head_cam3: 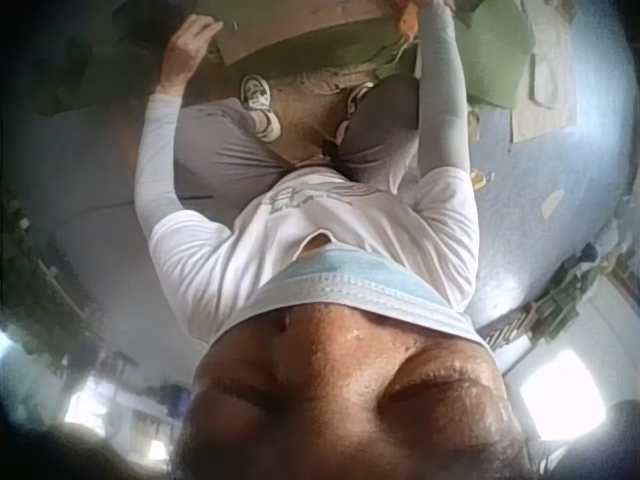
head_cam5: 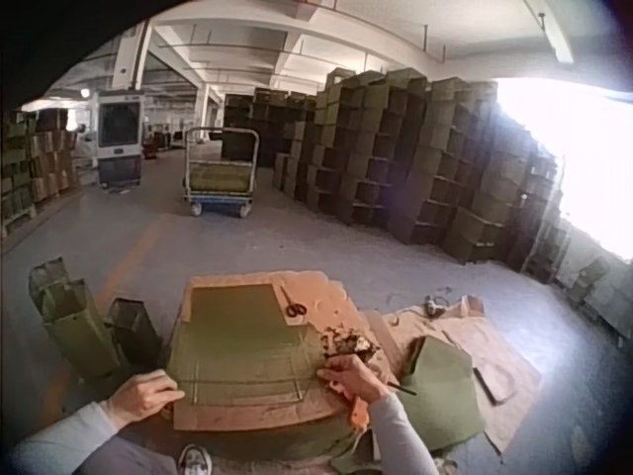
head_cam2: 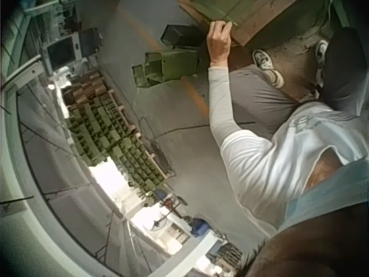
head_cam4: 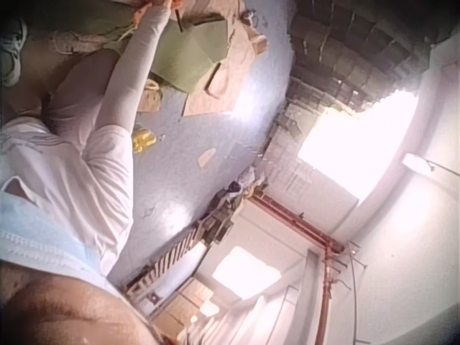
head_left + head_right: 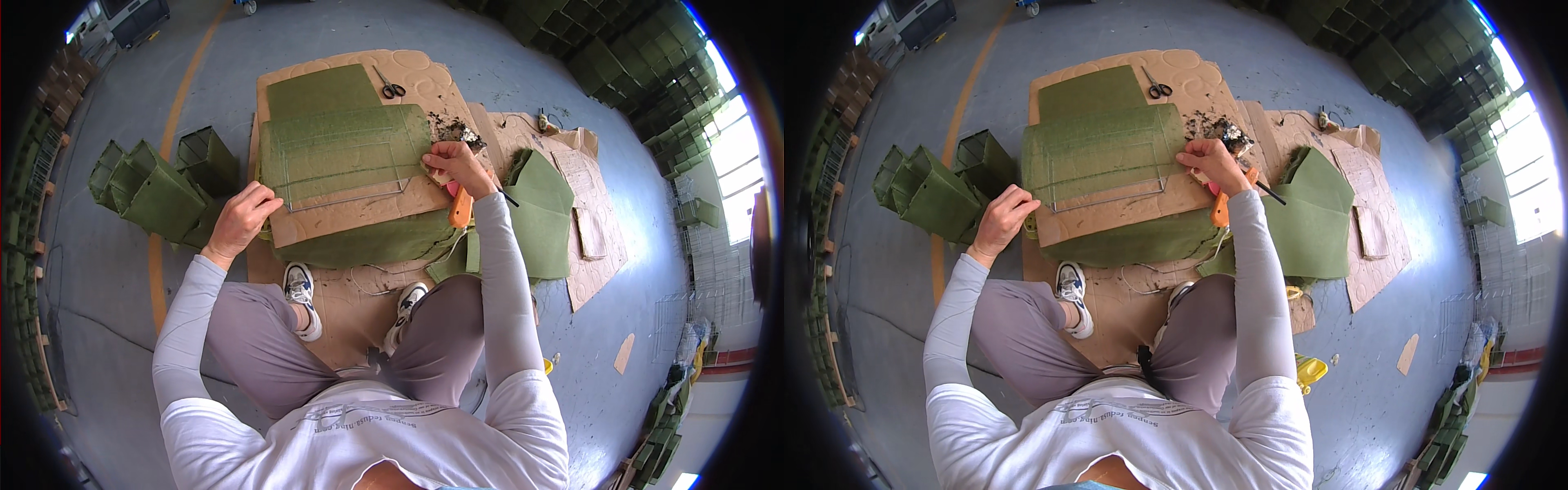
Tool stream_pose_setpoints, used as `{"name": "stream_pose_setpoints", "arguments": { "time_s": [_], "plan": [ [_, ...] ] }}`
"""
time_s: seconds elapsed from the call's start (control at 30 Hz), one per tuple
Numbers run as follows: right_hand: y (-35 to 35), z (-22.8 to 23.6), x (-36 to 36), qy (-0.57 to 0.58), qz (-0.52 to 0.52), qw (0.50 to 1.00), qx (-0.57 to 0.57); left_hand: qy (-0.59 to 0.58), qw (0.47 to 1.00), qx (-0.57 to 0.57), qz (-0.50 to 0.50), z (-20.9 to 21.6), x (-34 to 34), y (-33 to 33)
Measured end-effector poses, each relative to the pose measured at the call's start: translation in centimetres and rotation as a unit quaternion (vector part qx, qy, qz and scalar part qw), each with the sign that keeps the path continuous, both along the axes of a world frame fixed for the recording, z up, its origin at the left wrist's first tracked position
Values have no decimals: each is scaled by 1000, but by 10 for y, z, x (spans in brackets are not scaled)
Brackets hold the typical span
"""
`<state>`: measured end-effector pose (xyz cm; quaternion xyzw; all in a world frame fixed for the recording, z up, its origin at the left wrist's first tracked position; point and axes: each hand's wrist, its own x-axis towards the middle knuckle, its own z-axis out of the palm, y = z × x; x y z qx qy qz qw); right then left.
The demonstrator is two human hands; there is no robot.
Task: The person sits on the floor and assembles green fabric-covered boxes using a hot glue gun. They apply glue to the edges of the fabric and press them onto a wire frame, then place the finished unit aside and repeat the process with new materials.
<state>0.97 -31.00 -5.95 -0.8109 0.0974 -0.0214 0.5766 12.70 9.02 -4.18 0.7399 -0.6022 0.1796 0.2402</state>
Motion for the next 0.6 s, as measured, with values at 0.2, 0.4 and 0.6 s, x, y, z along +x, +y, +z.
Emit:
{"name": "stream_pose_setpoints", "arguments": {
  "time_s": [0.2,0.4,0.6],
  "plan": [
    [2,5,-2,13,-9,1000,18,-12,1000,3,-6,-1,1,2],
    [0,5,-3,16,10,1000,14,-16,1000,6,-6,0,1,3],
    [4,11,-5,31,14,999,23,-9,1000,1,-8,-2,1,3]
  ]
}}
